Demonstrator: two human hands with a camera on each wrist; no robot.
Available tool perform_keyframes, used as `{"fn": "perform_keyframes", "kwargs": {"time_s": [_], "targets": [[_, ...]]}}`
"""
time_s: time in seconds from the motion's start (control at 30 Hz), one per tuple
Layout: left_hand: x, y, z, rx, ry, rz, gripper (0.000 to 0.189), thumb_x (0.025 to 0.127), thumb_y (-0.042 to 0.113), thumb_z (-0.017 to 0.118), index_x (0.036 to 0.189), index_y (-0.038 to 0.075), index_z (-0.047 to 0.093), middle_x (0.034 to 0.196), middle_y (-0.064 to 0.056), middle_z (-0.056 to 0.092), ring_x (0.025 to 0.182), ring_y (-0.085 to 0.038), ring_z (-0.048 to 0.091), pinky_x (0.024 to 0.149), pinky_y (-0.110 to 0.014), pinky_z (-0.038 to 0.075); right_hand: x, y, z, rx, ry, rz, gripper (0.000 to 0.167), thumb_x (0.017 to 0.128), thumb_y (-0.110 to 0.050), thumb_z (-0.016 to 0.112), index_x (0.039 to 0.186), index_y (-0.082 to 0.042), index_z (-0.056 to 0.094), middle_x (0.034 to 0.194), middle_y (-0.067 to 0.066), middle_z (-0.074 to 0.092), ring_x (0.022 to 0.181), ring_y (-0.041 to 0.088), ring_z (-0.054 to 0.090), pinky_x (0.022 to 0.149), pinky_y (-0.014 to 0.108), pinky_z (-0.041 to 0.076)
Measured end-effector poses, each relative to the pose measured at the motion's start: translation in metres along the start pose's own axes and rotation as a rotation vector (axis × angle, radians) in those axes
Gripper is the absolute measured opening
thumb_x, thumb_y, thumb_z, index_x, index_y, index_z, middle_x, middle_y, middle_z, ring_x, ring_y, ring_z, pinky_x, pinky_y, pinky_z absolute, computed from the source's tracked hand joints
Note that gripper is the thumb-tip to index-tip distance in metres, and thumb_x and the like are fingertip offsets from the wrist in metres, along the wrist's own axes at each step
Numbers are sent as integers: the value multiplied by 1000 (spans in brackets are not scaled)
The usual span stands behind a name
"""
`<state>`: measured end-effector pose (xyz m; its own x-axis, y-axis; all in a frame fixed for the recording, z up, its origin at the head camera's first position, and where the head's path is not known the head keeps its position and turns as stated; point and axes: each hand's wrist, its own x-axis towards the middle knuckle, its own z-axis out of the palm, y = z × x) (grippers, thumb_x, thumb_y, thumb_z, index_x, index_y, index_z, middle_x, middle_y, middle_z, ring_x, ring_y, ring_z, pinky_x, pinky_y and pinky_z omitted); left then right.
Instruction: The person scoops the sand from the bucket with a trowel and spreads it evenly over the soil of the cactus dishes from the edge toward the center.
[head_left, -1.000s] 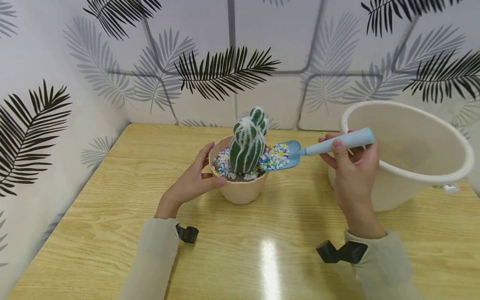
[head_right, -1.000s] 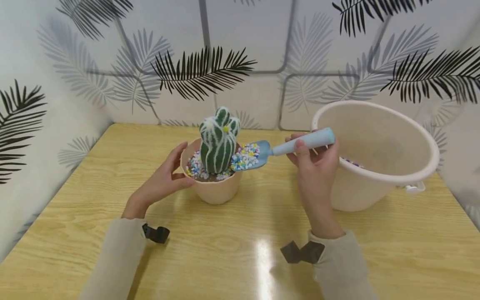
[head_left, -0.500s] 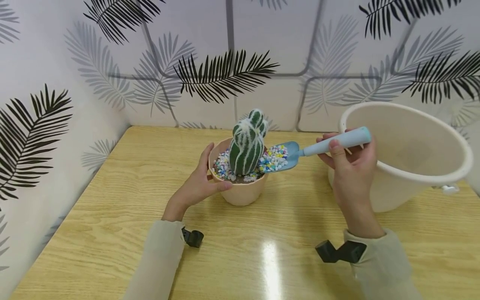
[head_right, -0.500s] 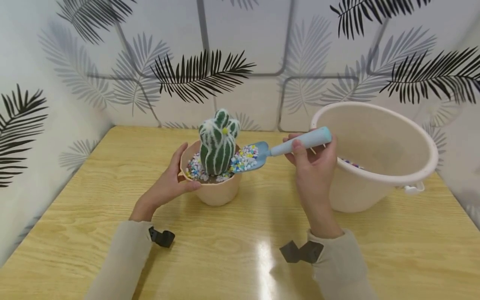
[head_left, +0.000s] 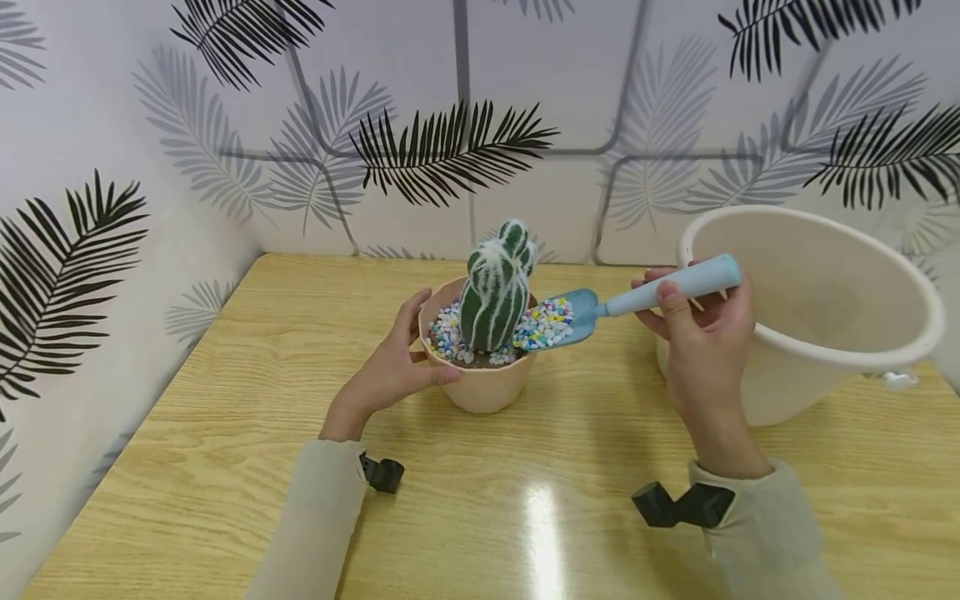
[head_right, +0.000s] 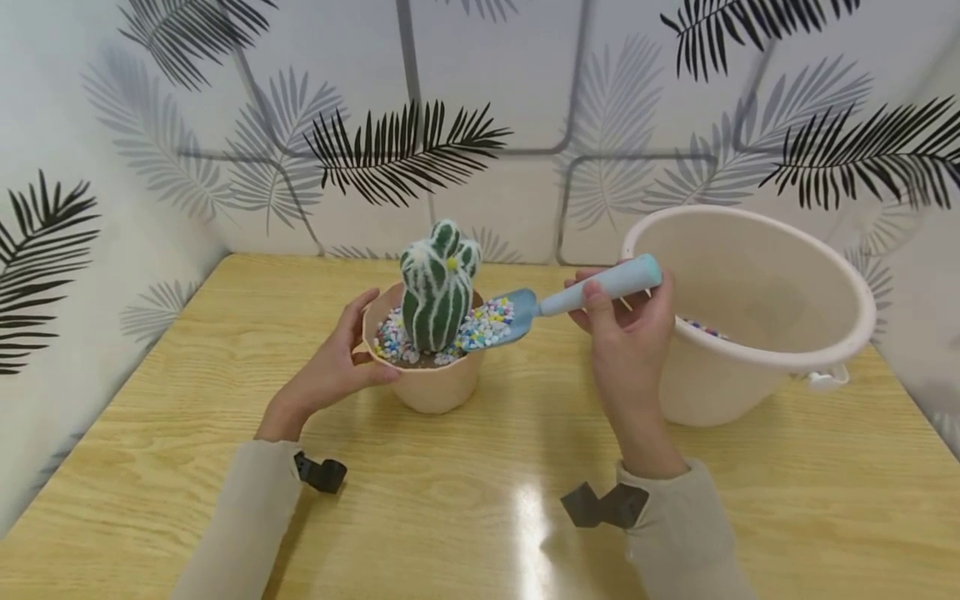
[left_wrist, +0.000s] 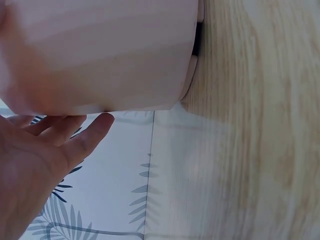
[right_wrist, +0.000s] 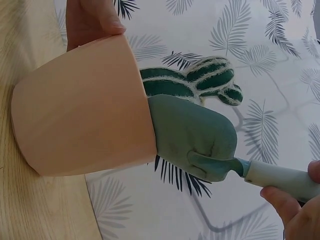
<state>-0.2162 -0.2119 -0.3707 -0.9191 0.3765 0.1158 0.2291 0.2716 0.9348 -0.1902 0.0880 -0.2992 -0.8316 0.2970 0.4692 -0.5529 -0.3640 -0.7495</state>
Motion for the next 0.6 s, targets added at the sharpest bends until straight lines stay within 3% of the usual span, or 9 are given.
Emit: {"fn": "perform_keyframes", "kwargs": {"time_s": [0.2,0.37,0.6], "targets": [[0,3,-1,40,-19,5,110,77,29,80,154,22,1,158,-11,17,141,-32,27,107,-53,38,-1,-1,0,-5,-14,-5,22,90,7,56,106,0,44,87,10,67,83,20,71,68,29,59],[-3,8,-1,143,-18,-6,108,79,27,79,154,20,1,156,-13,23,142,-31,28,107,-51,38,-3,-2,-1,-14,-28,-10,21,90,7,56,107,0,44,88,10,67,83,21,71,68,28,59],[-5,12,-2,245,-28,-7,104,83,27,74,154,12,1,158,-10,21,143,-29,27,106,-49,40,-3,-3,-2,-15,-24,-10,20,90,7,55,105,-1,44,87,9,68,83,21,71,68,29,59]]}}
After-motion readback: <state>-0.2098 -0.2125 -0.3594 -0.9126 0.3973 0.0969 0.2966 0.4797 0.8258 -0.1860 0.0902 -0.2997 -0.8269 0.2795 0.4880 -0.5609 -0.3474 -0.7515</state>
